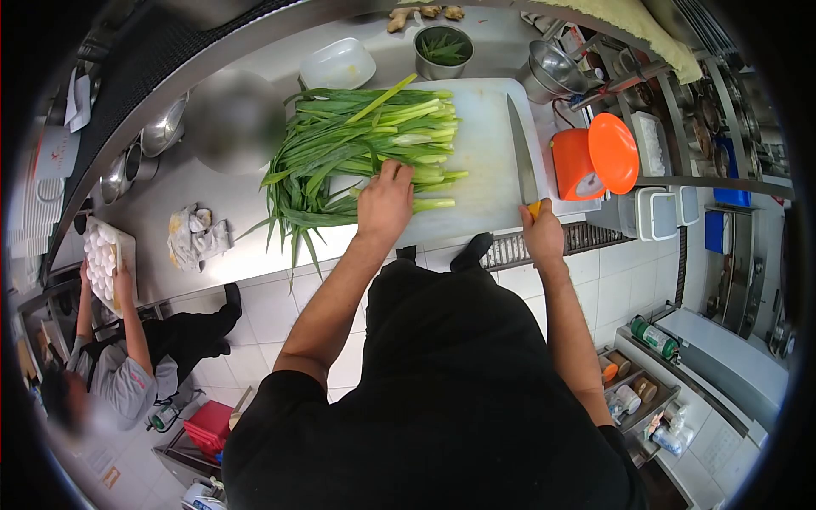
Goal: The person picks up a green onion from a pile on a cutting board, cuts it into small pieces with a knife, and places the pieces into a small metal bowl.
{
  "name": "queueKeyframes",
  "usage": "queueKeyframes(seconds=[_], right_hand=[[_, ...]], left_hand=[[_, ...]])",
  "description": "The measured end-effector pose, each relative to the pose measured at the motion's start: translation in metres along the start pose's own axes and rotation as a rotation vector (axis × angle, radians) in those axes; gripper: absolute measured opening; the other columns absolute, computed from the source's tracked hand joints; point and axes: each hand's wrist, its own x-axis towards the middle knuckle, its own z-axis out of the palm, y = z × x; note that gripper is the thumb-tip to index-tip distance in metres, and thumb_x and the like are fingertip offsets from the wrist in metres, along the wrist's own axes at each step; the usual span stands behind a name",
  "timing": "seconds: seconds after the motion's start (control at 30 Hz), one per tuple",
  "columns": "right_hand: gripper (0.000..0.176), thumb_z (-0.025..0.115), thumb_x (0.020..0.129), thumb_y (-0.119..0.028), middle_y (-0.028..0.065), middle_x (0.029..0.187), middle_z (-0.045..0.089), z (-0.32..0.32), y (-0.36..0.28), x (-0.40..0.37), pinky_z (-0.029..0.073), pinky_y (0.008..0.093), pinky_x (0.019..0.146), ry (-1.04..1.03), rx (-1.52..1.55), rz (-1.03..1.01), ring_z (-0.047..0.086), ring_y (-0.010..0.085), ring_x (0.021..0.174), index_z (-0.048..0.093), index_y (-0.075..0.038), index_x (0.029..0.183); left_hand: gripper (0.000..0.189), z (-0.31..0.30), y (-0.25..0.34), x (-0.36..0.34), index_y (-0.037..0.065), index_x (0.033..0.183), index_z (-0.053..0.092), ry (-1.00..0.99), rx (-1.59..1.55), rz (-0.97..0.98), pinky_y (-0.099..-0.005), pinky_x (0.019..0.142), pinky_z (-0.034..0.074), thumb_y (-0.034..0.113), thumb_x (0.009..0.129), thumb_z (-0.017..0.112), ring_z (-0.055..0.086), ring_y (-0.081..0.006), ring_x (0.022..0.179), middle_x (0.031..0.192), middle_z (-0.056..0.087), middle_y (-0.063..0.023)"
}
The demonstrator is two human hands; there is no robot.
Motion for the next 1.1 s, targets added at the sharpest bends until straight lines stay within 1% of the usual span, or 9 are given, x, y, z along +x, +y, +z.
queueKeyframes(seconds=[0.23, 0.33, 0.43, 0.63, 0.73, 0.83, 0.93, 1.03, 1.1], right_hand=[[0.046, 0.064, 0.106, -0.04, 0.0307, 0.091, 0.073, -0.004, -0.002, -0.003, 0.058, 0.0597, 0.076, 0.01, 0.008, -0.02, 0.072, 0.0526, 0.088, 0.048, 0.001, 0.117], [0.046, 0.065, 0.106, -0.04, 0.0309, 0.091, 0.073, -0.004, -0.002, -0.001, 0.057, 0.0599, 0.076, -0.017, 0.02, 0.007, 0.072, 0.0526, 0.089, 0.048, 0.001, 0.117], [0.046, 0.065, 0.106, -0.04, 0.031, 0.091, 0.073, -0.005, -0.002, -0.001, 0.057, 0.0599, 0.076, -0.012, 0.012, 0.002, 0.072, 0.0525, 0.089, 0.048, 0.001, 0.117], [0.046, 0.064, 0.106, -0.041, 0.0308, 0.092, 0.073, -0.005, -0.002, -0.001, 0.058, 0.0596, 0.076, -0.021, 0.014, 0.005, 0.072, 0.0524, 0.089, 0.049, 0.001, 0.117], [0.046, 0.064, 0.106, -0.041, 0.0305, 0.092, 0.074, -0.005, -0.004, -0.001, 0.058, 0.0595, 0.076, -0.038, 0.027, 0.034, 0.072, 0.052, 0.09, 0.049, 0.001, 0.117], [0.046, 0.064, 0.106, -0.041, 0.0304, 0.092, 0.074, -0.006, -0.003, 0.0, 0.058, 0.0595, 0.076, -0.047, 0.032, 0.035, 0.072, 0.0518, 0.09, 0.049, 0.001, 0.118], [0.046, 0.065, 0.106, -0.041, 0.0304, 0.091, 0.074, -0.005, -0.002, 0.0, 0.058, 0.0595, 0.076, -0.02, 0.01, 0.005, 0.072, 0.0519, 0.09, 0.049, 0.001, 0.117], [0.046, 0.065, 0.106, -0.041, 0.0306, 0.091, 0.074, -0.006, -0.001, 0.0, 0.058, 0.0596, 0.077, -0.023, 0.011, 0.003, 0.072, 0.0522, 0.09, 0.049, 0.001, 0.117], [0.046, 0.065, 0.106, -0.041, 0.0307, 0.091, 0.074, -0.005, -0.001, 0.0, 0.058, 0.0596, 0.077, -0.018, 0.004, -0.003, 0.072, 0.0523, 0.09, 0.049, 0.001, 0.117]], left_hand=[[0.042, 0.002, 0.005, -0.006, 0.012, 0.131, 0.067, 0.102, -0.013, 0.014, -0.0492, 0.079, 0.06, 0.013, 0.09, 0.077, 0.07, -0.0363, 0.096, 0.12, 0.063, -0.0106], [0.047, 0.001, 0.007, -0.003, 0.013, 0.136, 0.066, 0.052, 0.014, -0.024, -0.049, 0.079, 0.06, 0.015, 0.091, 0.077, 0.07, -0.036, 0.095, 0.117, 0.062, -0.0112], [0.046, 0.001, 0.005, 0.003, 0.013, 0.136, 0.067, 0.0, 0.034, -0.06, -0.0483, 0.079, 0.06, 0.017, 0.091, 0.077, 0.07, -0.035, 0.093, 0.114, 0.063, -0.011], [0.03, 0.002, -0.002, -0.001, 0.008, 0.116, 0.076, 0.05, 0.014, 0.014, -0.0486, 0.076, 0.061, 0.022, 0.089, 0.08, 0.071, -0.0343, 0.09, 0.106, 0.063, -0.0119], [0.028, -0.003, 0.001, -0.004, 0.009, 0.112, 0.078, 0.029, 0.019, 0.017, -0.0462, 0.078, 0.06, 0.025, 0.09, 0.081, 0.071, -0.0335, 0.09, 0.101, 0.065, -0.0096], [0.026, 0.001, -0.005, 0.0, 0.009, 0.111, 0.077, 0.095, 0.008, 0.068, -0.0459, 0.077, 0.06, 0.025, 0.092, 0.079, 0.071, -0.0346, 0.089, 0.098, 0.066, -0.0099], [0.024, 0.0, -0.006, 0.008, 0.007, 0.111, 0.074, 0.161, -0.049, 0.007, -0.0476, 0.073, 0.06, 0.025, 0.094, 0.076, 0.072, -0.0366, 0.083, 0.099, 0.069, -0.0128], [0.021, -0.006, -0.005, 0.019, 0.01, 0.113, 0.076, 0.092, -0.012, -0.078, -0.0474, 0.072, 0.06, 0.019, 0.094, 0.075, 0.073, -0.0361, 0.083, 0.099, 0.073, -0.0106], [0.021, 0.0, -0.013, 0.022, 0.012, 0.113, 0.077, 0.112, 0.02, -0.015, -0.0463, 0.07, 0.06, 0.018, 0.093, 0.075, 0.073, -0.0346, 0.081, 0.097, 0.075, -0.0095]])
